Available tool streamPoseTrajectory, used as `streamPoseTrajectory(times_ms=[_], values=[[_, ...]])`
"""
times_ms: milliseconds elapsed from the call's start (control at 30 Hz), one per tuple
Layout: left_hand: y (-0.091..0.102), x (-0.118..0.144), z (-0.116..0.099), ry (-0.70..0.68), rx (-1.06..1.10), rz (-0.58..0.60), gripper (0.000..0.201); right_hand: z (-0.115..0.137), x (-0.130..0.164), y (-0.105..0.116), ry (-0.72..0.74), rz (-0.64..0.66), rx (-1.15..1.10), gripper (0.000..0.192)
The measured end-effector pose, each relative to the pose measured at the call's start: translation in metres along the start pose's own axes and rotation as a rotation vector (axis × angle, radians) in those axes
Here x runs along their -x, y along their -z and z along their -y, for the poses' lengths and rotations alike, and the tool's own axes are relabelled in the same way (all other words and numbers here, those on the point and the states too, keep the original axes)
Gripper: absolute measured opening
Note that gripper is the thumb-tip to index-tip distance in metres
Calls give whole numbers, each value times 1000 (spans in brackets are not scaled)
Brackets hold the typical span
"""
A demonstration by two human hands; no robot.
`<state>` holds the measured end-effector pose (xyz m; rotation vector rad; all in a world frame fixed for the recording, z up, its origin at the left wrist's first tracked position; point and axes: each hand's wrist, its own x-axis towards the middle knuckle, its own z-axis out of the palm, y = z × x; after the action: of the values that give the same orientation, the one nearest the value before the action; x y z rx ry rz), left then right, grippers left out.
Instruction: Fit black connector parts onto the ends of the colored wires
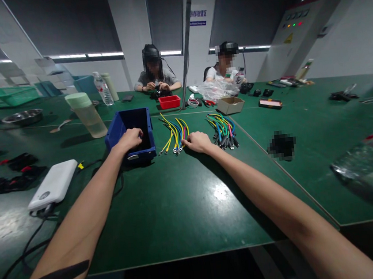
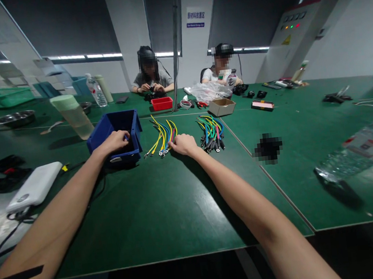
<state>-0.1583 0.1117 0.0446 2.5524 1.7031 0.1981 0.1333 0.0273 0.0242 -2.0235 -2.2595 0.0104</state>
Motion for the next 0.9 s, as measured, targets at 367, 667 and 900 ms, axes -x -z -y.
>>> streamPoseTrajectory(times_ms=[367,667,900], values=[[-7,-8,4,106,62,-175,30,13,4,7,-186,66,-24,49],[-9,-7,2,60,7,-174,31,14,3,10,-236,95,-100,48],[-8,-8,2,73,25,-190,28,-3,-4,0,-291,53,-466,33]])
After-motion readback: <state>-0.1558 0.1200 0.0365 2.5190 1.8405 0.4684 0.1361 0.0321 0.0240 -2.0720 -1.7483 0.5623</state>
